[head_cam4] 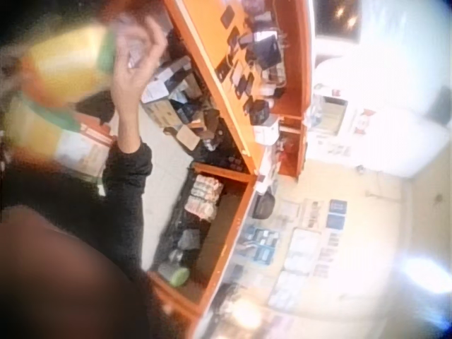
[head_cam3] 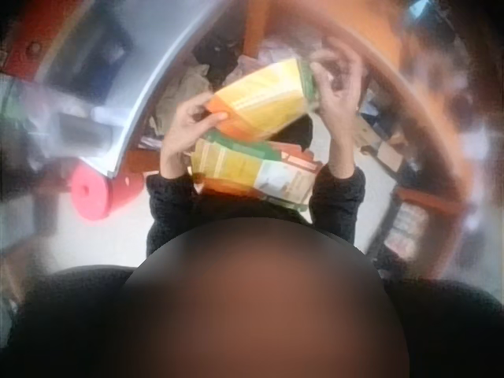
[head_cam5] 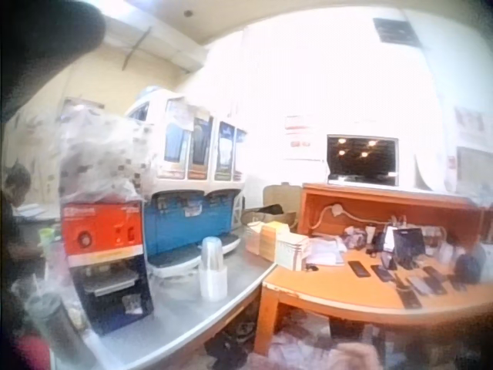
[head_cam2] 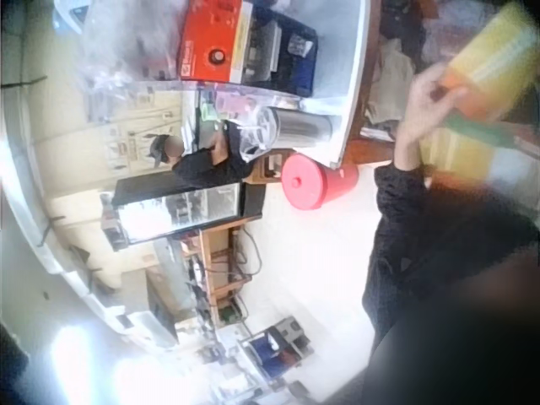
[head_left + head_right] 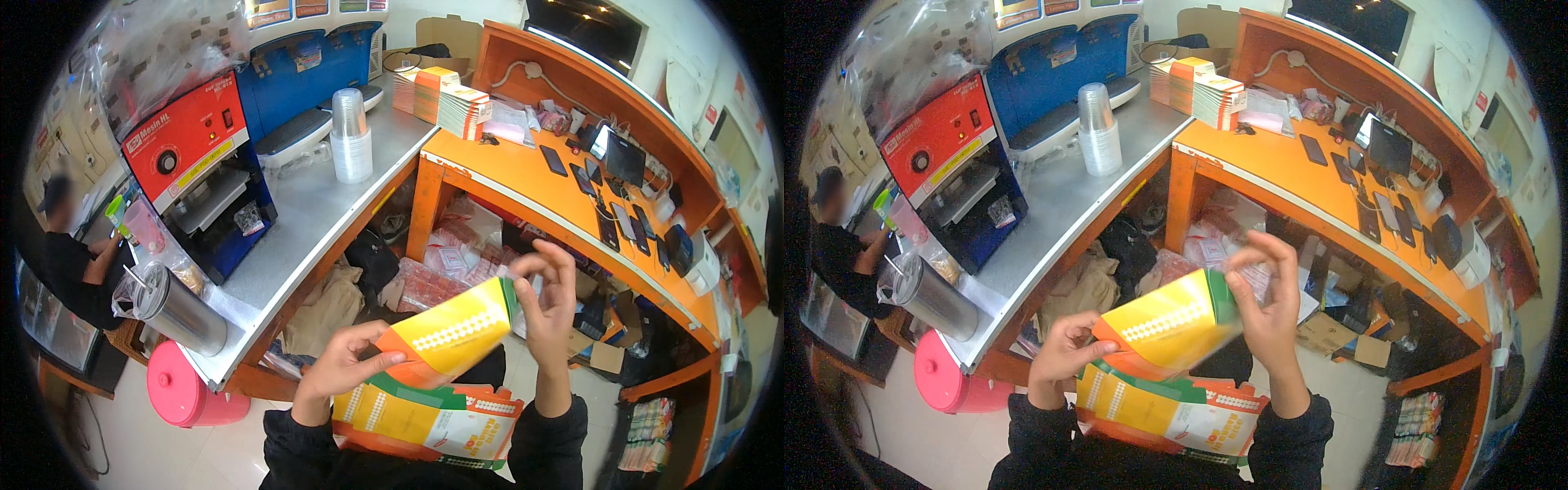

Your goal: The person assembles flat-packed cardboard boxes by folding and tucking flaps into place. They handle multiple boxes, writing on a small paper, and placing the assembled boxes on a counter.

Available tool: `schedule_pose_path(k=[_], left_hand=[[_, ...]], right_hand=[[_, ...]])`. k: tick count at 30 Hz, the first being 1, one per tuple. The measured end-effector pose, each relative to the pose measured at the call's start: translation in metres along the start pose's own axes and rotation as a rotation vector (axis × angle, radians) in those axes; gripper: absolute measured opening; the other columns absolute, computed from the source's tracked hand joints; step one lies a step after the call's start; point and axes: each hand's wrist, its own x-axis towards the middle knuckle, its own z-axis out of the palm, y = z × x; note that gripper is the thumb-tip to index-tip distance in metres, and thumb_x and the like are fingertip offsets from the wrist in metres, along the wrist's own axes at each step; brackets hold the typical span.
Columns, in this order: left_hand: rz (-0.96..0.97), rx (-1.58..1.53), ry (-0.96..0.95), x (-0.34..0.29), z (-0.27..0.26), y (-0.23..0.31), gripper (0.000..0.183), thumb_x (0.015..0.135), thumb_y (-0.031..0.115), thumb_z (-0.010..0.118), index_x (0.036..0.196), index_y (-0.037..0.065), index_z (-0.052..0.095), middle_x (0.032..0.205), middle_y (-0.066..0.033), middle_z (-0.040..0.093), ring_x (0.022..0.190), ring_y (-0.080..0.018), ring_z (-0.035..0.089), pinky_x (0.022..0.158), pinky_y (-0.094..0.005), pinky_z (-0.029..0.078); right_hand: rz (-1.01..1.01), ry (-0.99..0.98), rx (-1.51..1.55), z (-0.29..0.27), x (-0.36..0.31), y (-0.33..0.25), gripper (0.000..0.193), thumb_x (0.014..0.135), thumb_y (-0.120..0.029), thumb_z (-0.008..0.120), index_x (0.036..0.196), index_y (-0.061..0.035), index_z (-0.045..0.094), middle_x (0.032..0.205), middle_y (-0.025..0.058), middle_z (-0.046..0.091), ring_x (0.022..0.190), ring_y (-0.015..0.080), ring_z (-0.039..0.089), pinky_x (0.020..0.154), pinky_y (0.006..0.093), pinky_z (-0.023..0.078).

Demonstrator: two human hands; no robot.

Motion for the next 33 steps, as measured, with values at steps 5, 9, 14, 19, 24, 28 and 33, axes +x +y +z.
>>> schedule_pose_path(k=[5, 9, 14, 19, 24, 28, 33], left_hand=[[0.02, -0.266, 0.211, 0.005, 0.018, -0.022, 0.013, 0.089, 0.004, 0.06, 0.1, -0.003, 0.059, 0.097, -0.0053, 0.063, 0.091, -0.0089, 0.059, 0.08, -0.0229, 0.047], [0.111, -0.338, 0.282, 0.008, 0.042, -0.023, 0.012, 0.09, 0.003, 0.058, 0.101, -0.003, 0.058, 0.098, -0.005, 0.063, 0.091, -0.0084, 0.059, 0.08, -0.0226, 0.046], [0.42, 0.473, 0.462, 0.005, 0.04, -0.019, 0.012, 0.077, -0.002, 0.068, 0.088, 0.001, 0.065, 0.091, -0.0094, 0.065, 0.085, -0.0178, 0.063, 0.077, -0.0296, 0.047], [0.818, 0.909, 0.565, 0.014, 0.041, -0.034, 0.016, 0.069, -0.003, 0.065, 0.084, 0.001, 0.066, 0.09, -0.0105, 0.065, 0.086, -0.0283, 0.062, 0.078, -0.0394, 0.046], [0.573, 0.728, 0.41, 0.016, 0.071, -0.036, 0.025, 0.079, -0.004, 0.059, 0.104, -0.005, 0.061, 0.104, -0.0191, 0.06, 0.093, -0.0353, 0.058, 0.081, -0.0391, 0.045], [0.472, 0.596, 0.32, 0.013, 0.063, -0.027, 0.017, 0.08, -0.001, 0.062, 0.096, -0.005, 0.064, 0.099, -0.018, 0.062, 0.091, -0.0333, 0.06, 0.079, -0.0366, 0.046], [0.309, 0.054, 0.279, 0.014, 0.05, -0.032, 0.014, 0.076, -0.005, 0.069, 0.09, -0.004, 0.067, 0.095, -0.0123, 0.066, 0.088, -0.0196, 0.062, 0.077, -0.0287, 0.048]], right_hand=[[-0.375, 0.162, -0.487, 0.031, -0.048, 0.0, 0.041, 0.072, -0.005, 0.072, 0.109, -0.003, 0.054, 0.112, 0.0151, 0.056, 0.102, 0.0303, 0.055, 0.09, 0.0392, 0.042], [-0.274, 0.005, -0.413, 0.058, -0.08, 0.002, 0.04, 0.068, -0.008, 0.078, 0.103, -0.0048, 0.058, 0.105, 0.0139, 0.06, 0.105, 0.0301, 0.057, 0.091, 0.0405, 0.046], [-0.352, 0.03, -0.204, 0.043, -0.076, 0.008, 0.023, 0.067, -0.003, 0.077, 0.087, -0.0032, 0.065, 0.091, 0.0123, 0.063, 0.09, 0.0271, 0.063, 0.083, 0.0382, 0.053], [-0.218, 0.021, -0.002, 0.04, -0.069, 0.001, 0.016, 0.068, 0.003, 0.072, 0.081, -0.0009, 0.064, 0.085, 0.0112, 0.06, 0.081, 0.0224, 0.061, 0.084, 0.0395, 0.054], [-0.187, 0.139, -0.112, 0.048, -0.064, 0.0, 0.009, 0.072, 0.005, 0.069, 0.077, 0.0011, 0.063, 0.083, 0.0105, 0.056, 0.076, 0.018, 0.058, 0.088, 0.0432, 0.051], [-0.175, 0.136, -0.088, 0.048, -0.067, 0.001, 0.01, 0.071, 0.005, 0.07, 0.078, 0.0003, 0.064, 0.083, 0.0095, 0.056, 0.076, 0.0171, 0.058, 0.09, 0.0435, 0.05], [-0.179, 0.1, -0.173, 0.048, -0.073, 0.003, 0.016, 0.07, 0.003, 0.071, 0.085, -0.0003, 0.067, 0.088, 0.0118, 0.06, 0.081, 0.0215, 0.06, 0.091, 0.0438, 0.049]])
